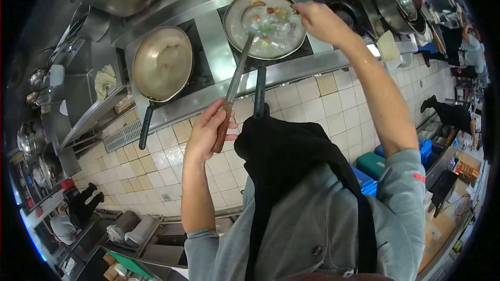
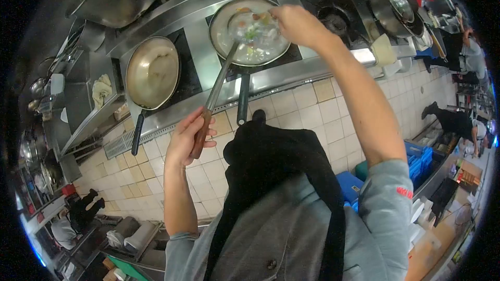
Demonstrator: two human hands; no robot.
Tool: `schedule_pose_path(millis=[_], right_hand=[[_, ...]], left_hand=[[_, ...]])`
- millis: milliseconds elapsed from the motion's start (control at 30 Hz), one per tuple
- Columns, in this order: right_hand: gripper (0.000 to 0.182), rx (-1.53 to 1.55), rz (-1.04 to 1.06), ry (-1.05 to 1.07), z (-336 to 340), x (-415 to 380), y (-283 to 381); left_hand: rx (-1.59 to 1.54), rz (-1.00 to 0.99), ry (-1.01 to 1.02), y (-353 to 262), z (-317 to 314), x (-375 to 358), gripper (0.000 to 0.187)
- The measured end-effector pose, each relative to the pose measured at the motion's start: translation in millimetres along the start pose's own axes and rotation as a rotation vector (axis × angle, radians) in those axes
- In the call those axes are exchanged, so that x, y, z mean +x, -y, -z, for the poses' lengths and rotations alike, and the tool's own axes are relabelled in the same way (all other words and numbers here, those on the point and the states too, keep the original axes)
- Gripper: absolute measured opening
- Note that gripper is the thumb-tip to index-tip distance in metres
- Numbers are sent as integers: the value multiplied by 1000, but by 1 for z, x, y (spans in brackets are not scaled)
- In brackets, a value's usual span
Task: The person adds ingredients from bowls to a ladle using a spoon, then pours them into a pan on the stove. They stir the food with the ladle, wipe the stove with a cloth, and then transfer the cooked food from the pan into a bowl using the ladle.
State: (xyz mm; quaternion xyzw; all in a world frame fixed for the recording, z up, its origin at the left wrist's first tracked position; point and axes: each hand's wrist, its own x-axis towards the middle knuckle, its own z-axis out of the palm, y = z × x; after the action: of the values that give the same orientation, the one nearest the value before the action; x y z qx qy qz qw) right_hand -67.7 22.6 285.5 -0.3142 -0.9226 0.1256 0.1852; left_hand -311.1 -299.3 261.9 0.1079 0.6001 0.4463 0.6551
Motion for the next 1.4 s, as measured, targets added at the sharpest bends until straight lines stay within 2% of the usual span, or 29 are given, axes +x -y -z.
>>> schedule_pose_path(millis=[67,133,200,233,300,333,400,467,533,600,667,700,767,800,867,900,933,967,1033,1067,1167,1200,1233,1300,1333,1400], right_hand=[[34,-58,-120,227,10,22,11],[29,-98,-134,227,2,33,-2],[25,-173,-43,177,3,45,-1],[17,-200,-54,184,5,49,0],[16,-174,-78,176,6,55,6],[16,-149,-102,162,5,58,8],[14,-168,-116,190,-13,58,2],[13,-189,-126,219,-26,54,-2],[13,-112,47,173,-31,49,-2],[19,-76,47,220,-21,58,3],[20,116,79,129,-6,63,16],[20,114,80,128,-10,63,18],[22,330,-192,167,-22,56,15],[22,329,-196,165,-34,43,9],[29,-188,70,527,-58,31,-13],[29,-192,70,524,-58,29,-13],[32,2,38,420,-60,25,-13],[36,193,-7,308,-61,18,-13],[37,152,25,281,-55,1,-28],[36,82,-53,285,-53,-15,-43],[33,50,-238,263,-7,-60,-64],[35,30,-321,227,-1,-82,-84],[39,15,-397,195,4,-104,-104],[40,-10,-530,202,22,-154,-147],[39,-21,-553,165,30,-183,-170],[32,-54,-663,153,33,-241,-230]], left_hand=[[6,-1,28,-3,8,-9,56],[7,-4,60,-4,15,-18,56],[-50,2,53,-3,23,-25,55],[-54,4,54,-1,28,-27,55],[24,-67,-62,4,39,-30,54],[23,-66,-59,5,43,-31,54],[132,-190,-219,5,50,-31,54],[131,-225,-212,3,59,-35,55],[151,-286,-216,-2,65,-41,54],[167,-320,-253,-3,74,-48,54],[186,-351,-290,-6,76,-56,54],[219,-382,-344,-11,75,-60,53],[242,-460,-391,-16,75,-55,51],[244,-460,-387,-17,73,-58,51],[441,-533,-427,-28,67,-57,50],[419,-541,-430,-31,67,-65,49],[417,-543,-426,-33,65,-74,49],[416,-555,-491,-37,62,-84,49],[410,-603,-574,-40,62,-93,49],[402,-629,-616,-36,64,-96,50],[354,-756,-908,-28,57,-101,46],[362,-776,-1018,-24,61,-103,47],[368,-786,-1001,-18,65,-109,47],[191,-899,-1146,-3,68,-118,55],[193,-906,-1142,5,64,-120,55],[144,-1022,-1397,22,57,-119,50]])
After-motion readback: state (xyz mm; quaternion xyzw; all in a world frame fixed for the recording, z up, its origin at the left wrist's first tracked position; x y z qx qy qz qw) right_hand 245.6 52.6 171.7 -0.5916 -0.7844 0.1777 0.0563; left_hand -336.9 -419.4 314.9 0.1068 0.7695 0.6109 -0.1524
